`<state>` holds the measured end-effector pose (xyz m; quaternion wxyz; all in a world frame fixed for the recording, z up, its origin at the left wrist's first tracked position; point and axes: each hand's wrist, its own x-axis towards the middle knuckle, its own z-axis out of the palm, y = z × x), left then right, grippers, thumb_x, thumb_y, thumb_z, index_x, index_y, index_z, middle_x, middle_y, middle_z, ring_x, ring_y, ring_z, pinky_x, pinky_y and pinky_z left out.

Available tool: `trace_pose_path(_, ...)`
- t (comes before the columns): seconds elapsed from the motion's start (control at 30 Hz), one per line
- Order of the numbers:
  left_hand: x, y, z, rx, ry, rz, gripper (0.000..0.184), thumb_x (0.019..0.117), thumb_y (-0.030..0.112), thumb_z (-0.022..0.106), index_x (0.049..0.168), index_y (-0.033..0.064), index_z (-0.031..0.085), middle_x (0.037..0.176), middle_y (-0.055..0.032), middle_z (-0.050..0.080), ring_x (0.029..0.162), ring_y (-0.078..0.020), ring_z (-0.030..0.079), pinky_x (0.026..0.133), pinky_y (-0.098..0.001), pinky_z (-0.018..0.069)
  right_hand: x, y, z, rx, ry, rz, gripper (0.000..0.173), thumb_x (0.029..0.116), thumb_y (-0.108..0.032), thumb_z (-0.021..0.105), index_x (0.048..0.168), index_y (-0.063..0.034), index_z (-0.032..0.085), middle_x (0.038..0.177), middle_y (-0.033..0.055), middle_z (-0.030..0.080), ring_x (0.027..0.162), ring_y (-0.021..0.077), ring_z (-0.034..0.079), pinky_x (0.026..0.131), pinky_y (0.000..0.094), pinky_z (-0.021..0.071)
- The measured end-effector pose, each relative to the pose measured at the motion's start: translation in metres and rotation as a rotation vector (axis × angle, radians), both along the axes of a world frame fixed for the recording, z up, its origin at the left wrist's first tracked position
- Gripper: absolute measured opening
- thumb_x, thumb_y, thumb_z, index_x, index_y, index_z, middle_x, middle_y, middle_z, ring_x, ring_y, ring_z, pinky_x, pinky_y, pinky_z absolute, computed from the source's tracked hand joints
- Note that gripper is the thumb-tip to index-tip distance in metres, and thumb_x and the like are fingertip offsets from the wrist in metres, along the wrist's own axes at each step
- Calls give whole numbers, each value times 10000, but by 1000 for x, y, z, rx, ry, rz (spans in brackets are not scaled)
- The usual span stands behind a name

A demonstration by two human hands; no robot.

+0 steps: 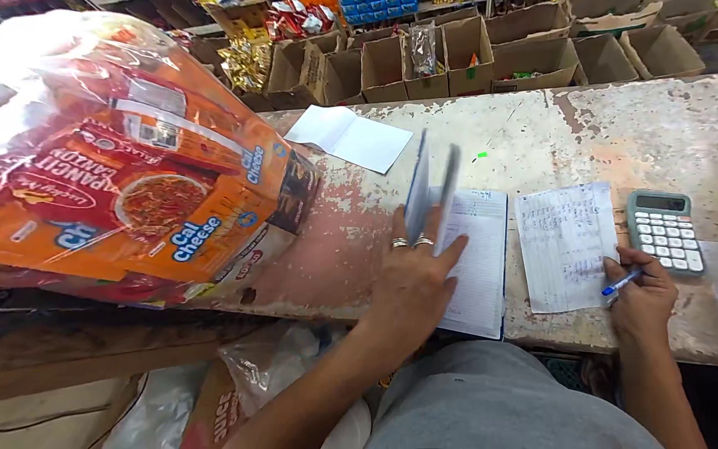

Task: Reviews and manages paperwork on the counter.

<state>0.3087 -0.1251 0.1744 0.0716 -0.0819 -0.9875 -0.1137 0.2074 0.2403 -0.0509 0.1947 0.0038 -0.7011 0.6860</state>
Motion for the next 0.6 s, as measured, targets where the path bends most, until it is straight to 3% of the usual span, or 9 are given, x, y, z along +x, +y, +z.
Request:
trace_pose_path(0.1,0,28,19,103,-233,-69,438,956,239,682,1390,292,662,1605,-242,383,1425,-523,399,1070,-621,432,3,-5,1,-6,11,-1,272,924,-28,720,1189,8,667,1085,69,684,958,144,667,840,307,591)
trace_pose_path(0.2,-7,42,38,194,-510,-297,789,844,60,779,1541,285,486,1608,-258,353,1335,-436,536,1007,-527,512,5,-7,1,-29,27,22,278,905,-9,734,1176,5,671,1067,66,687,947,144,667,835,310,593)
trace_pose_path(0.23,-7,40,33,208,-554,-368,954,793,40,824,1601,277,375,1639,-257,287,1364,-422,514,1024,-524,507,6,-7,-1,-34,33,32,287,899,-5,739,1179,4,675,1073,70,690,949,148,668,836,312,593)
trace_pose_path(0.27,-4,36,21,212,-544,-405,1092,722,44,886,1626,255,311,1654,-258,248,1404,-431,471,1068,-554,475,6,-7,-4,-34,38,40,296,898,-5,740,1187,0,675,1078,71,688,951,150,666,834,313,592)
trace_pose_path(0.33,5,22,-14,170,-483,-381,1240,607,109,972,1635,224,287,1670,-255,215,1497,-461,323,1185,-667,296,8,-8,-6,-23,54,40,313,894,-9,745,1198,-10,671,1075,64,685,939,145,665,824,308,593)
trace_pose_path(0.4,16,3,-59,131,-393,-326,1178,619,241,977,1613,205,347,1673,-241,225,1525,-462,262,1211,-678,219,12,-11,-5,-1,64,40,328,894,-16,747,1211,-25,662,1077,48,683,940,130,664,825,300,591)
trace_pose_path(0.47,25,-11,-98,168,-175,-318,896,708,310,921,1504,170,535,1615,-210,386,1486,-432,370,1211,-640,281,14,-14,-3,-2,59,42,338,891,-15,750,1216,-32,658,1065,36,683,929,118,664,817,293,593)
trace_pose_path(0.5,27,-14,-111,192,-75,-317,771,722,265,908,1428,156,617,1565,-199,466,1450,-423,434,1200,-620,329,15,-14,-2,-8,53,45,338,890,-11,749,1214,-33,658,1059,36,683,924,118,665,813,292,593)
trace_pose_path(0.6,27,-21,-117,213,17,-333,650,729,227,904,1337,142,689,1493,-191,552,1398,-408,508,1178,-568,397,18,-17,1,-14,37,45,338,888,-6,750,1211,-42,661,1050,29,691,901,110,671,797,280,596)
